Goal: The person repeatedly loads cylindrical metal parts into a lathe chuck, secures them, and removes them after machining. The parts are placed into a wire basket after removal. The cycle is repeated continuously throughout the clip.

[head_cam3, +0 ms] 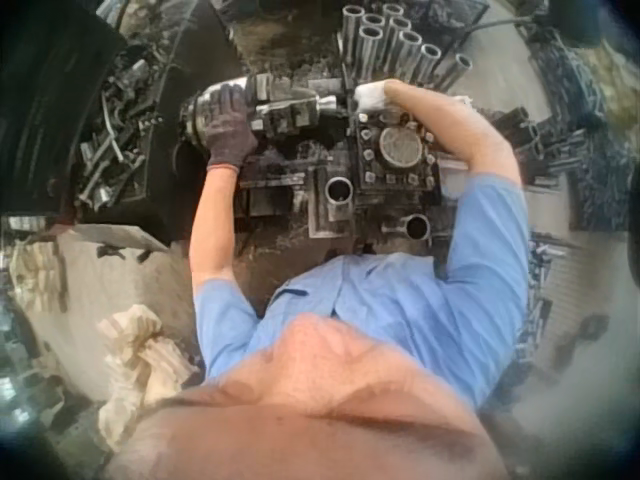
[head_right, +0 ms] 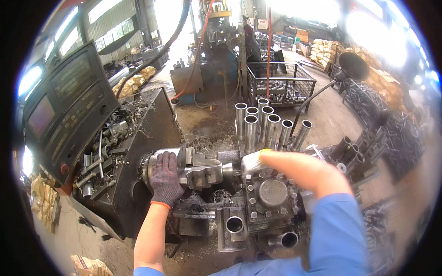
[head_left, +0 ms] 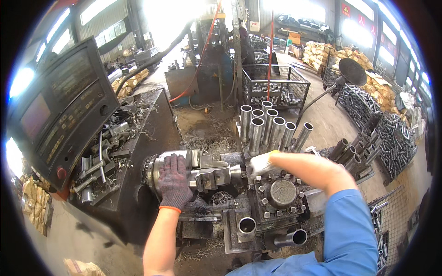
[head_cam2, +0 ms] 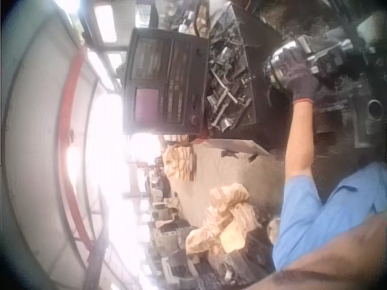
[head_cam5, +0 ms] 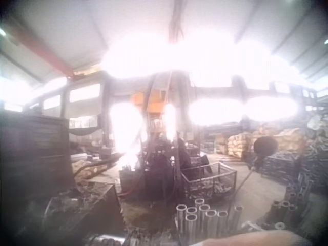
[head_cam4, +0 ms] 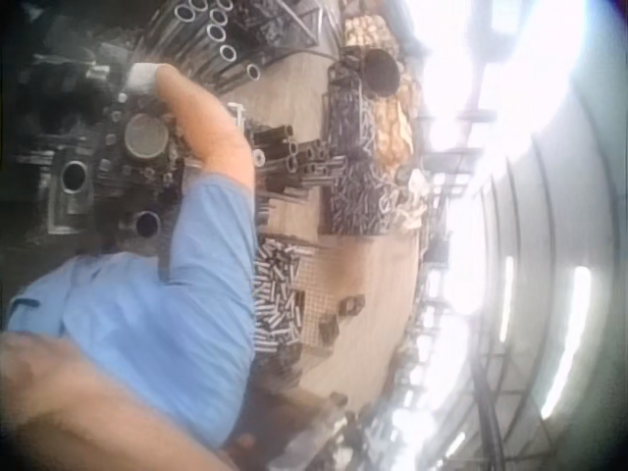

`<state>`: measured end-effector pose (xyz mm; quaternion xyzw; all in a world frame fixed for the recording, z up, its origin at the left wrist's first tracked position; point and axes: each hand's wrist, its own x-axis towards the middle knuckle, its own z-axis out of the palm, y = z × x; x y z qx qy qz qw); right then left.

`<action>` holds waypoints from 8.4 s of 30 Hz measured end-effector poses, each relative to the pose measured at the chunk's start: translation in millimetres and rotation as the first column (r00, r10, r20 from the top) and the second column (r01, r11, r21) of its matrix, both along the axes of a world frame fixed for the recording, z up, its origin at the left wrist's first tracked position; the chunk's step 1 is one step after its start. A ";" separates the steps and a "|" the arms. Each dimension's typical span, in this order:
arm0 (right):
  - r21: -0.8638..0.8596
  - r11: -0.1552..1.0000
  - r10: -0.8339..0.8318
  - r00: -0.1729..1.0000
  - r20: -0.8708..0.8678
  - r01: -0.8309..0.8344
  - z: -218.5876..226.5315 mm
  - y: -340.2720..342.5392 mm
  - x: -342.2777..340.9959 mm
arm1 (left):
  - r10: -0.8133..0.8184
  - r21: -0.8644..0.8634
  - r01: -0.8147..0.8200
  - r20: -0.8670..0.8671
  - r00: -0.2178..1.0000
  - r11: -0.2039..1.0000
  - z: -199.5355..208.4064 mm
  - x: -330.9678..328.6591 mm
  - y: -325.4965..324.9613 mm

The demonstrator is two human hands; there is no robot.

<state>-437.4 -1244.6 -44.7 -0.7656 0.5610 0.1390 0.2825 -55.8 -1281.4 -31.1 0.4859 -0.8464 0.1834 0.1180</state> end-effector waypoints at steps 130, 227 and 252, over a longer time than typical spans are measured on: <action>-0.130 0.774 -0.496 0.722 0.482 0.619 -74.7 310.3 243.1 | 0.935 0.212 0.915 -0.173 -0.309 0.342 -142.4 73.9 249.0; 0.092 0.434 -0.477 0.142 0.867 0.896 -3.2 429.5 33.1 | 0.106 0.397 0.243 -0.680 0.725 0.885 -80.8 93.3 306.5; -0.172 0.613 0.698 0.427 0.575 -0.771 -64.6 553.8 531.2 | 0.788 0.880 -0.466 -0.354 -0.504 0.098 -177.3 193.2 945.4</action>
